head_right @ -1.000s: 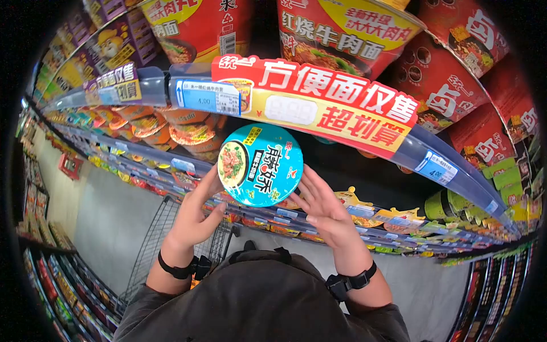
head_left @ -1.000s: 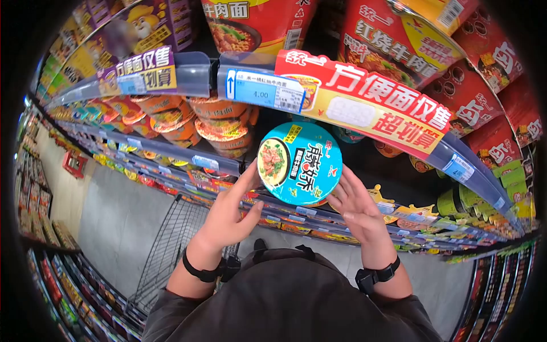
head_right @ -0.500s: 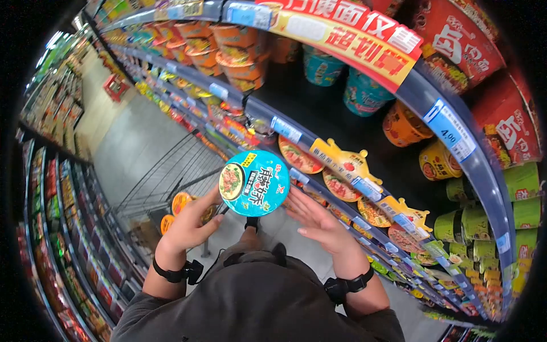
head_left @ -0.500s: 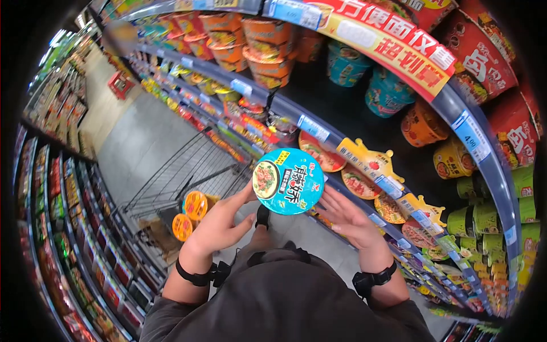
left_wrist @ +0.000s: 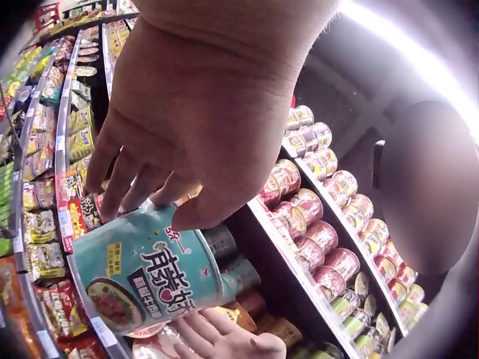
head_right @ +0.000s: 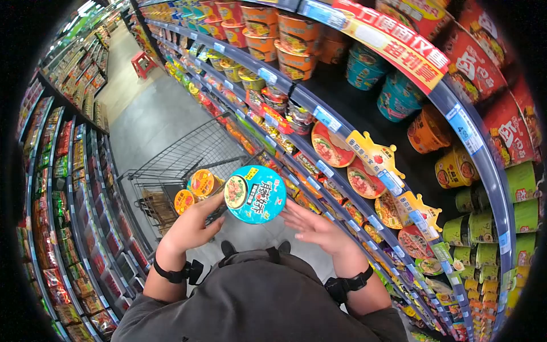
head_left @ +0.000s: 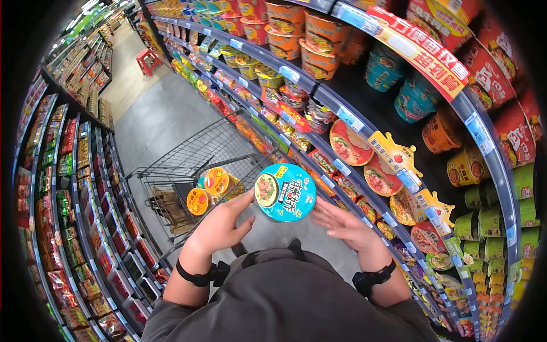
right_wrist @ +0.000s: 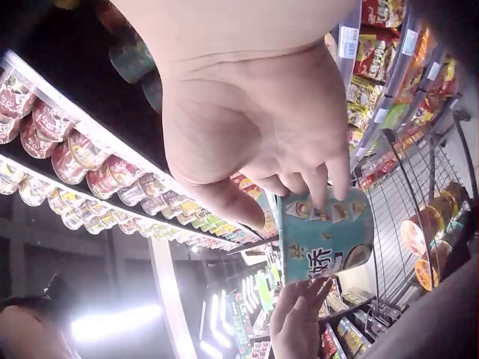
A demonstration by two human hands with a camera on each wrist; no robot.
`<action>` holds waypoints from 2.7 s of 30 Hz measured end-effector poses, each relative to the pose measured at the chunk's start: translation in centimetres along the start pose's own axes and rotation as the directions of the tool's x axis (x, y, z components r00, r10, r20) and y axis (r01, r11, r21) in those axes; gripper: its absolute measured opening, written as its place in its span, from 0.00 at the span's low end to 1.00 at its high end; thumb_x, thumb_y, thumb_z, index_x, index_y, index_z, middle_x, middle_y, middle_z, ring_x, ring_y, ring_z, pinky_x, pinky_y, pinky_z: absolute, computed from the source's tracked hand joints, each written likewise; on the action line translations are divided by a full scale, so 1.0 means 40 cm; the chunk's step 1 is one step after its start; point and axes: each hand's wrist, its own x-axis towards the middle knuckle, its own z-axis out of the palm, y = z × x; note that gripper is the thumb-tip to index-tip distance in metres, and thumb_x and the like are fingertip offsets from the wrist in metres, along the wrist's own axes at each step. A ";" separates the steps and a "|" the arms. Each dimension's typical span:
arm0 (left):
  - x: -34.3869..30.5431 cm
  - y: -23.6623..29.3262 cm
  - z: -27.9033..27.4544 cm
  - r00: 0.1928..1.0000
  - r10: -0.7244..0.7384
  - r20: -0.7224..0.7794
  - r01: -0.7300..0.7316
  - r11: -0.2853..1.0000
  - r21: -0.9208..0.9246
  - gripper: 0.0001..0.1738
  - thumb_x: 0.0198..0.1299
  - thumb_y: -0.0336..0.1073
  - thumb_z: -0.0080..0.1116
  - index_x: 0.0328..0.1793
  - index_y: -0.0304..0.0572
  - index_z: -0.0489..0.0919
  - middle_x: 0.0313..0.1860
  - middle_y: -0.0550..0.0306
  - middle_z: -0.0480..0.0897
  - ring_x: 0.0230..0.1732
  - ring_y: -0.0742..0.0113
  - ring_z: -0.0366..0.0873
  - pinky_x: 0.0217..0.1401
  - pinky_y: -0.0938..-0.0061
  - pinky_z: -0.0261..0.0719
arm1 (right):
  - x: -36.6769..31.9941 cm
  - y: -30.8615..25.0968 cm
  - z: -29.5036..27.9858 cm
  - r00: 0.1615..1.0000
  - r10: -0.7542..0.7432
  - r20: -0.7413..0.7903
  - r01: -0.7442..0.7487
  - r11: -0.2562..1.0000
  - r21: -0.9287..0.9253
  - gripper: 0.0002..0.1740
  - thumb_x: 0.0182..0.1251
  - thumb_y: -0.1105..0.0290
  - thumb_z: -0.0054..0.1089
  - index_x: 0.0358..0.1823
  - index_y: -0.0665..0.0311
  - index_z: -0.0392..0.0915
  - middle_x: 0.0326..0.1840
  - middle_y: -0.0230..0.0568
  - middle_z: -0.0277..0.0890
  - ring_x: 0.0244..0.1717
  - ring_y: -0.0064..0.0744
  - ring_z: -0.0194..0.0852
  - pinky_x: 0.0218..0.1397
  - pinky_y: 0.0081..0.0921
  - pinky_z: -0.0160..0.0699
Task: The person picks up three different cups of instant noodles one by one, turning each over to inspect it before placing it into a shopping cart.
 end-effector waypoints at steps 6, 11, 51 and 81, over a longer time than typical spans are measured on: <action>-0.154 -0.070 -0.103 0.991 0.016 -0.132 -0.015 1.000 0.009 0.37 0.63 0.27 0.62 0.79 0.25 0.65 0.71 0.30 0.77 0.75 0.40 0.73 0.78 0.59 0.70 | 0.152 0.049 0.130 0.991 0.093 0.099 -0.090 0.995 -0.031 0.55 0.68 0.63 0.66 0.88 0.67 0.40 0.91 0.52 0.40 0.90 0.53 0.39 0.89 0.53 0.38; -0.335 -0.199 -0.212 0.973 -0.106 -0.206 0.095 0.994 -0.060 0.37 0.62 0.27 0.63 0.79 0.29 0.67 0.70 0.31 0.78 0.73 0.38 0.75 0.76 0.59 0.72 | 0.331 0.084 0.279 0.937 0.198 0.287 -0.167 0.977 -0.130 0.51 0.71 0.71 0.59 0.89 0.64 0.37 0.91 0.50 0.41 0.91 0.49 0.37 0.90 0.46 0.38; -0.388 -0.992 -0.378 0.524 -0.789 -0.321 0.447 0.575 -0.685 0.31 0.72 0.32 0.56 0.79 0.30 0.68 0.56 0.41 0.88 0.54 0.60 0.87 0.58 0.67 0.81 | 1.296 0.427 0.442 0.754 0.638 0.156 -0.611 0.769 -0.191 0.43 0.71 0.76 0.53 0.86 0.71 0.48 0.88 0.51 0.51 0.89 0.42 0.45 0.88 0.38 0.46; -0.088 -1.569 0.027 0.192 -0.962 0.193 0.765 0.023 -0.644 0.32 0.65 0.42 0.60 0.71 0.28 0.73 0.61 0.37 0.85 0.63 0.51 0.83 0.67 0.66 0.77 | 1.611 0.932 -0.039 0.336 0.892 -0.302 -0.940 0.301 -0.159 0.17 0.73 0.58 0.58 0.56 0.59 0.80 0.64 0.35 0.79 0.69 0.30 0.73 0.71 0.36 0.66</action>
